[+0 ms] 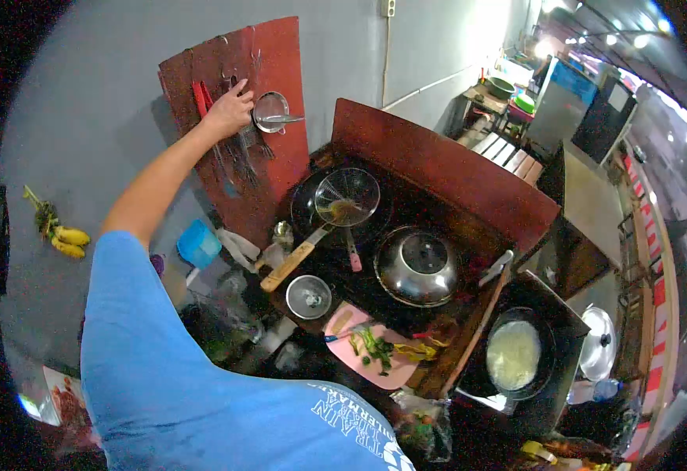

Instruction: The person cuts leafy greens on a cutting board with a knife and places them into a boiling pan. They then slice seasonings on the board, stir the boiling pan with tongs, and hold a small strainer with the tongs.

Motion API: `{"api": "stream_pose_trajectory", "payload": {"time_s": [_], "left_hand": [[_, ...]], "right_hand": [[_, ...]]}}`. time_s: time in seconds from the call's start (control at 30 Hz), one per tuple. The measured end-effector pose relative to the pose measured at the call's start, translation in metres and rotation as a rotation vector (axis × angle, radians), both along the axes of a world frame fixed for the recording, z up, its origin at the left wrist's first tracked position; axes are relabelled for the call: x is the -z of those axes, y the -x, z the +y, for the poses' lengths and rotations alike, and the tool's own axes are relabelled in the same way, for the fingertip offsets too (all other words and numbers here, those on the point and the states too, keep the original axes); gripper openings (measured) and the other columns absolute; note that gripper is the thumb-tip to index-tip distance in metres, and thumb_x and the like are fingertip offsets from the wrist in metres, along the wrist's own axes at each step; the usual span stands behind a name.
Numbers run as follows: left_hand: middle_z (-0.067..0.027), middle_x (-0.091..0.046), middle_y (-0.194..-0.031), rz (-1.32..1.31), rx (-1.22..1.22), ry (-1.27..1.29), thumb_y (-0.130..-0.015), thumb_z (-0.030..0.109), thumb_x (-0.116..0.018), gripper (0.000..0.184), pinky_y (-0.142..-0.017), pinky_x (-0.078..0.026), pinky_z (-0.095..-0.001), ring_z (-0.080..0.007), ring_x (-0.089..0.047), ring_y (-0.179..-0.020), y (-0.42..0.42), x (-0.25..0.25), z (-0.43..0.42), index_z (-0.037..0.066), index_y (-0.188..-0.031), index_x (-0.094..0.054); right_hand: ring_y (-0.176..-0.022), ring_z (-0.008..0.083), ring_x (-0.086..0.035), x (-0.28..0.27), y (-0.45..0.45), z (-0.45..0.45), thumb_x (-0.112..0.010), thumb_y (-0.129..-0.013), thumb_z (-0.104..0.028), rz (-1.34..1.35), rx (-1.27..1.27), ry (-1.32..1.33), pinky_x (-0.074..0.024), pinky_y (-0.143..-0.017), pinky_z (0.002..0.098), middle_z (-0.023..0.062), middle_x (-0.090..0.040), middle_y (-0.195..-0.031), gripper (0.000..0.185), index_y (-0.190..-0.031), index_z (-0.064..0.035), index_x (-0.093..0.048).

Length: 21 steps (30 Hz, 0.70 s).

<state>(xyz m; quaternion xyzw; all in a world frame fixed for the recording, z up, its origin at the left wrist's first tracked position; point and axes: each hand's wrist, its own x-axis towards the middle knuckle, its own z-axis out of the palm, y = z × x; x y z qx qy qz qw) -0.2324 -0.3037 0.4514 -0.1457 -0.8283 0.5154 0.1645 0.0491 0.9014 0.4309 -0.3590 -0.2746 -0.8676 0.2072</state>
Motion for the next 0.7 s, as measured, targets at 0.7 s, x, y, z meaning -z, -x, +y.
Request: {"api": "stream_pose_trajectory", "payload": {"time_s": [0.7], "left_hand": [[0.0002, -0.074, -0.092, -0.018, 0.2, 0.044, -0.075, 0.018, -0.067, 0.012, -0.126, -0.015, -0.0565, -0.0208, -0.058, -0.123, -0.021, -0.077, 0.033, 0.018, -0.072, -0.078]], "right_hand": [[-0.068, 0.0195, -0.067, -0.092, 0.005, -0.448, -0.079, -0.085, -0.015, -0.12, -2.146, 1.361, -0.0577, -0.063, 0.0302, 0.0121, -0.069, -0.081, 0.024, -0.097, -0.0003, -0.064]]}}
